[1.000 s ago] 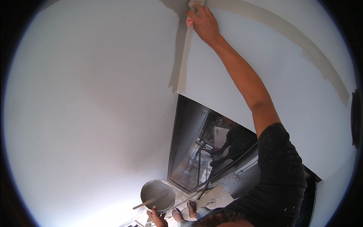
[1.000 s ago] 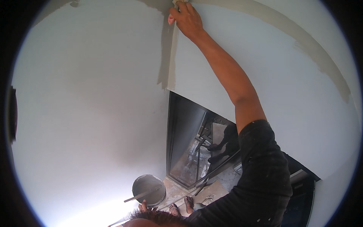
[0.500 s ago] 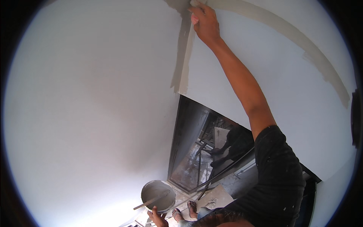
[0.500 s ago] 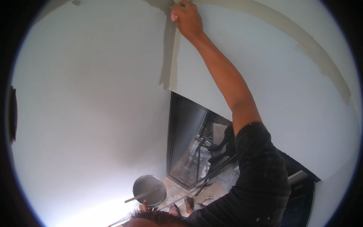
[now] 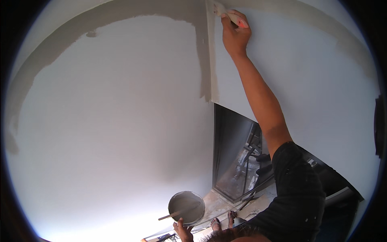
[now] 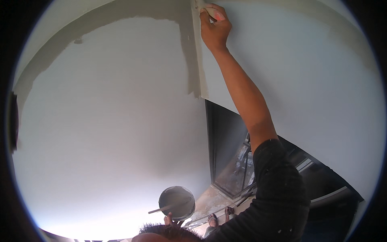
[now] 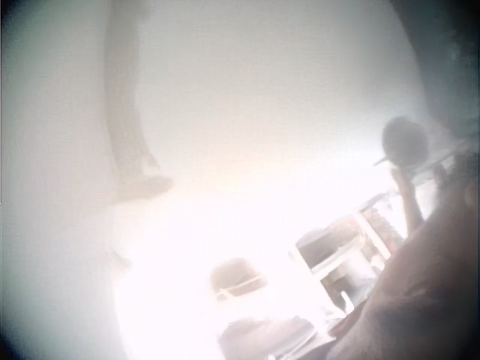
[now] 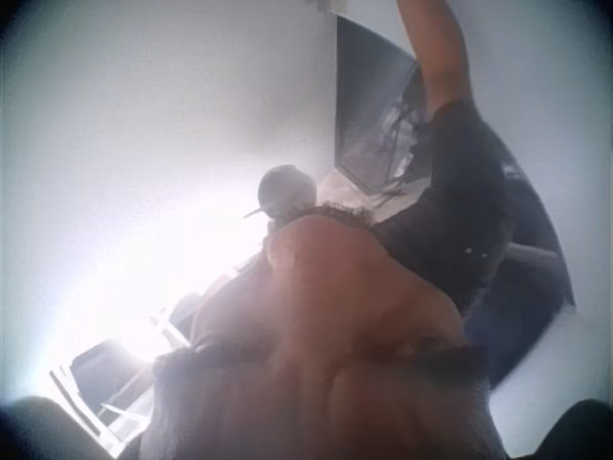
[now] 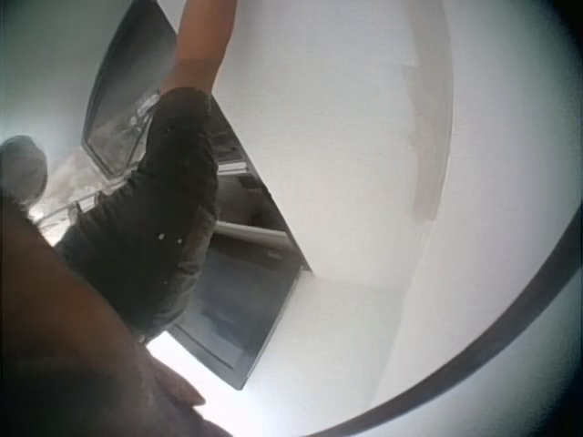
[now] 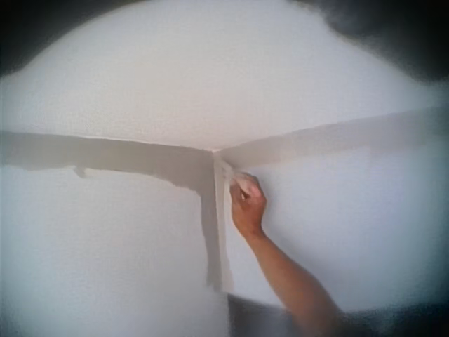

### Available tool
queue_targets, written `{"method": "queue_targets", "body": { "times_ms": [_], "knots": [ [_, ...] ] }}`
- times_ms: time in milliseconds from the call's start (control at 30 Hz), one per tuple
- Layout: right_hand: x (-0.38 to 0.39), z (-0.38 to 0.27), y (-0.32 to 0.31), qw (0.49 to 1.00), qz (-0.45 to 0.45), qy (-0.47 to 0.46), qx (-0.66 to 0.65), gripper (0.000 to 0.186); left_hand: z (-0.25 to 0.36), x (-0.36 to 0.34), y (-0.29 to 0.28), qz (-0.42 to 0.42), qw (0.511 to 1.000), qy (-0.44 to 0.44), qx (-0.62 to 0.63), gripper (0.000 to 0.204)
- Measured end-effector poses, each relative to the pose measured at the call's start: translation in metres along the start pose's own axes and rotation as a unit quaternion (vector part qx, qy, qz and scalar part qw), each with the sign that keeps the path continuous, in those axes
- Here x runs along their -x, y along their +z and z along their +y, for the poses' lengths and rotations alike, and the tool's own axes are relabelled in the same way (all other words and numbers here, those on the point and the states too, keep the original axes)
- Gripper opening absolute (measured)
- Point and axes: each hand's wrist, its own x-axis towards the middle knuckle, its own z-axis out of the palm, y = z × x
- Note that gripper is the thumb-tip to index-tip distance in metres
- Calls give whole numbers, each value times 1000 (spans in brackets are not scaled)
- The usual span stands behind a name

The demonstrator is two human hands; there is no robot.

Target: The person applies a grey compound to the corners and top edge of a wall using a brush, dipping into a bucket between strokes.

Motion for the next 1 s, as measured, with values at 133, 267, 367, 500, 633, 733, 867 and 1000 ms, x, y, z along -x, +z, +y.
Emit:
{"method": "queue_targets", "body": {
  "times_ms": [133,267,367,500,633,733,867,1000],
  "knots": [
    [-12,9,5,998,31,17,55,17,8,13,6,15,1000,15,-8,70],
    [-20,28,3,998,29,-6,49,16,14,22,10,23,999,25,-13,70],
    [-21,36,6,998,38,-17,44,16,16,26,10,27,999,29,-15,70],
    [-30,52,6,993,15,-96,73,21,11,32,21,62,996,62,-16,70],
    [-30,34,11,979,-2,-146,141,14,26,58,46,81,994,74,-26,66],
    [-11,8,-18,953,-154,66,252,17,27,57,49,87,994,63,-18,62],
    [5,-10,-32,956,-188,59,219,17,31,60,51,60,997,53,-11,62],
    [-33,-8,-19,955,-195,-40,220,16,37,59,50,24,998,56,-18,64]
  ]
}}
